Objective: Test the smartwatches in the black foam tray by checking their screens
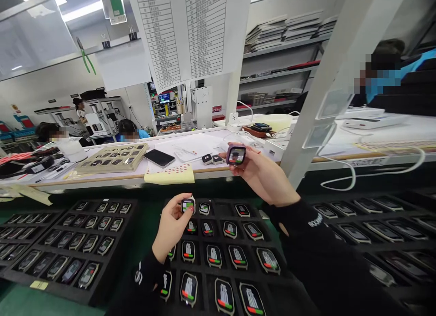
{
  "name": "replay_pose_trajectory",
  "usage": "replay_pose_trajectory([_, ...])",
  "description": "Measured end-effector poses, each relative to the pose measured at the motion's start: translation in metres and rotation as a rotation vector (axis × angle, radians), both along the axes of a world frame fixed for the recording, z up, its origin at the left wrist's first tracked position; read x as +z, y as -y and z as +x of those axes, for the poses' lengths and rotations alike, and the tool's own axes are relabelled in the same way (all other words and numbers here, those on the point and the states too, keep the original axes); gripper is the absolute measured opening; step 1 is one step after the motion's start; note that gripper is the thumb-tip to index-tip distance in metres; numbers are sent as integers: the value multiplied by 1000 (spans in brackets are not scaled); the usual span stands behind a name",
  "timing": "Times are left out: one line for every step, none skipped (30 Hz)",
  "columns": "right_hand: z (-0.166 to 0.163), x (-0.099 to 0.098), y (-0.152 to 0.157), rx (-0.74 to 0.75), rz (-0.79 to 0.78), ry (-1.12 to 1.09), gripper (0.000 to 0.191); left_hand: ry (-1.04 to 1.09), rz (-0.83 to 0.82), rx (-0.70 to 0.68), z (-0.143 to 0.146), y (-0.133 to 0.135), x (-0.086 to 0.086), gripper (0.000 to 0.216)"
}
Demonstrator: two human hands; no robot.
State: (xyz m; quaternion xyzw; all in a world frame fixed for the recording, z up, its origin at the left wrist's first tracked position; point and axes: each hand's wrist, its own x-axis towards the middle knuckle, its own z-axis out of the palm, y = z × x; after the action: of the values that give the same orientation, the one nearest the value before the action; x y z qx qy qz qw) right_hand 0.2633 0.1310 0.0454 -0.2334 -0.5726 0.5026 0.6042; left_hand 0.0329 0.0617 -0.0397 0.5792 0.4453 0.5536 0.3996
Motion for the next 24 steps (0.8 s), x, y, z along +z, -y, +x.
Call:
replay_pose_trajectory([0,2,6,-6,5,15,31,10,-1,-2,0,-1,0,34])
replay_pose_trajectory([0,3,12,-11,7,27,32,19,-2,-10,-1,-1,0,33])
replay_pose_trajectory([1,3,18,-14,5,34,33,25,-3,-23,-2,-3,0,34])
replay_pose_trajectory([3,3,23,-13,2,39,33,20,-5,-40,-3,-6,-1,35])
replay_pose_trajectory([4,2,28,-6,-4,42,33,-10,-9,-60,-5,-10,-2,38])
replay_pose_trajectory([7,0,33,5,-9,42,34,-59,-20,-81,-7,-15,-5,42])
replay_pose_trajectory([9,-2,37,21,-17,39,33,-117,-36,-102,-10,-21,-8,48])
replay_pose_trajectory([12,-4,41,39,-26,36,34,-184,-57,-121,-13,-29,-13,54])
replay_pose_trajectory([14,-6,45,56,-39,31,34,-235,-81,-132,-16,-38,-19,60])
replay_pose_trajectory([16,-9,48,72,-56,25,34,-264,-99,-135,-19,-47,-25,65])
replay_pose_trajectory([18,-12,51,89,-78,19,34,-289,-115,-127,-22,-57,-32,68])
replay_pose_trajectory([19,-15,54,110,-99,13,34,-316,-130,-116,-25,-66,-38,68])
replay_pose_trajectory([19,-18,56,136,-121,8,34,-342,-140,-100,-27,-74,-45,67])
replay_pose_trajectory([19,-21,57,162,-141,-2,34,-365,-149,-84,-29,-81,-50,65])
replay_pose_trajectory([20,-25,58,189,-162,-13,35,-382,-153,-72,-30,-87,-55,63])
replay_pose_trajectory([20,-29,59,213,-181,-24,35,-393,-157,-66,-30,-91,-59,60])
replay_pose_trajectory([20,-33,60,233,-198,-35,35,-398,-161,-68,-30,-94,-62,59])
replay_pose_trajectory([21,-36,60,248,-213,-43,36,-396,-165,-78,-29,-96,-65,58])
replay_pose_trajectory([22,-40,61,260,-227,-47,36,-387,-172,-93,-28,-96,-67,59])
replay_pose_trajectory([23,-43,62,271,-239,-51,36,-372,-183,-114,-26,-95,-68,60])
replay_pose_trajectory([24,-46,62,281,-248,-53,36,-351,-196,-138,-24,-94,-68,61])
replay_pose_trajectory([26,-48,63,289,-255,-56,36,-325,-211,-164,-23,-92,-68,63])
replay_pose_trajectory([27,-50,63,297,-261,-60,36,-296,-226,-190,-22,-89,-67,66])
replay_pose_trajectory([28,-52,63,301,-267,-65,36,-266,-238,-215,-21,-87,-65,68])
